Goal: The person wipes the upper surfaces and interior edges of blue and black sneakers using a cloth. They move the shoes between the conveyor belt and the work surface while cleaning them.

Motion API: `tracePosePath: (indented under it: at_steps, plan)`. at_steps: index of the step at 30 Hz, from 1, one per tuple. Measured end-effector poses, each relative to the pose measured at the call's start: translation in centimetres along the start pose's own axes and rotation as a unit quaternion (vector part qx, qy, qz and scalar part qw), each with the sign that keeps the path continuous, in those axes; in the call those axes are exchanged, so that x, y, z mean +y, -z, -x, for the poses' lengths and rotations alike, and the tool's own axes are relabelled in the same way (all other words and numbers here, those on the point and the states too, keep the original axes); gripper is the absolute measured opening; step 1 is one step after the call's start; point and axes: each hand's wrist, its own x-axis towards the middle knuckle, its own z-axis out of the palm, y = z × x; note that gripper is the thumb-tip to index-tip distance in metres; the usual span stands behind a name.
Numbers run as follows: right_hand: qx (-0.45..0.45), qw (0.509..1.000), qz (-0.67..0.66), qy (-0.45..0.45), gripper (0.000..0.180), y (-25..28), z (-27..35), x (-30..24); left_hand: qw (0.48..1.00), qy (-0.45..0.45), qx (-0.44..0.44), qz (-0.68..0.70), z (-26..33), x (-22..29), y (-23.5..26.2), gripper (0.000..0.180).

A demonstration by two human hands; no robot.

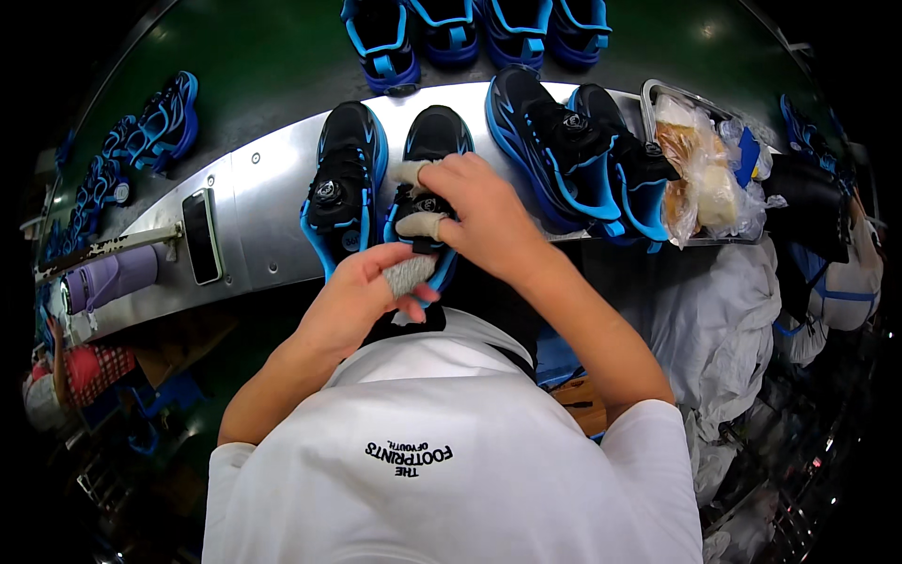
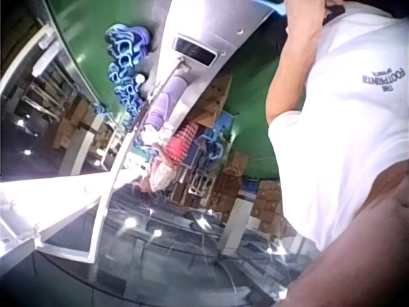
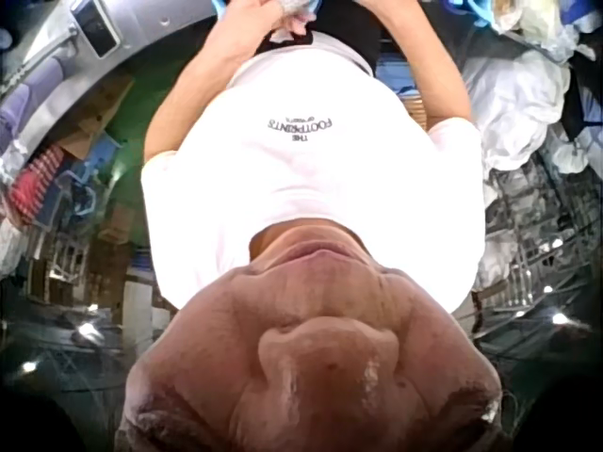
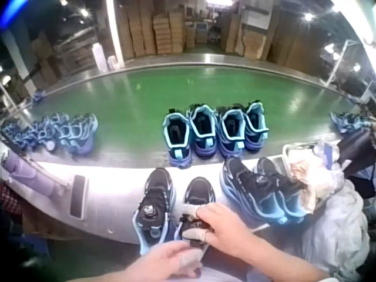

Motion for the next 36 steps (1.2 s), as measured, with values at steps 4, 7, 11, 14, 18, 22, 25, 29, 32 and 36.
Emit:
tracePosePath:
  at_steps: [4,7,11,14,18,22,25,29,32,36]
  plan:
    - [-0.022,0.997,-0.074,0.028,0.045,0.4,0.1,1.1,0.980,-0.042,0.044,0.190,-1.9,-1.8,-1.2,0.026]
    - [0.004,0.999,-0.031,-0.008,0.044,-0.4,0.4,1.1,0.981,-0.033,0.055,0.183,-2.2,-1.3,-1.4,0.026]
    - [0.007,0.999,-0.004,-0.037,0.047,0.3,0.3,1.0,0.982,-0.032,0.057,0.175,-2.2,-1.3,-1.4,0.026]
    - [-0.036,0.998,-0.057,0.006,0.049,0.6,0.4,2.0,0.985,-0.031,0.044,0.163,-2.2,-1.5,-1.2,0.028]
    - [0.034,0.998,0.049,-0.005,0.046,-0.7,0.9,1.3,0.984,-0.033,0.050,0.170,-2.3,-1.5,-1.4,0.028]
    - [-0.017,0.991,-0.128,0.038,0.039,0.7,0.2,1.9,0.982,-0.038,0.045,0.179,-2.3,-1.5,-1.2,0.027]
    - [-0.002,0.997,-0.078,0.013,0.048,0.1,0.6,2.4,0.982,-0.028,0.053,0.179,-2.4,-1.6,-1.2,0.026]
    - [0.046,0.999,0.020,-0.002,0.048,-0.4,1.0,1.9,0.982,-0.031,0.051,0.181,-2.4,-1.5,-1.3,0.025]
    - [0.013,0.997,-0.075,0.000,0.041,0.4,0.1,2.3,0.981,-0.036,0.051,0.181,-2.4,-1.4,-1.3,0.025]
    - [-0.018,0.991,-0.121,0.053,0.042,0.1,0.3,2.9,0.982,-0.024,0.050,0.181,-2.5,-1.5,-1.3,0.025]
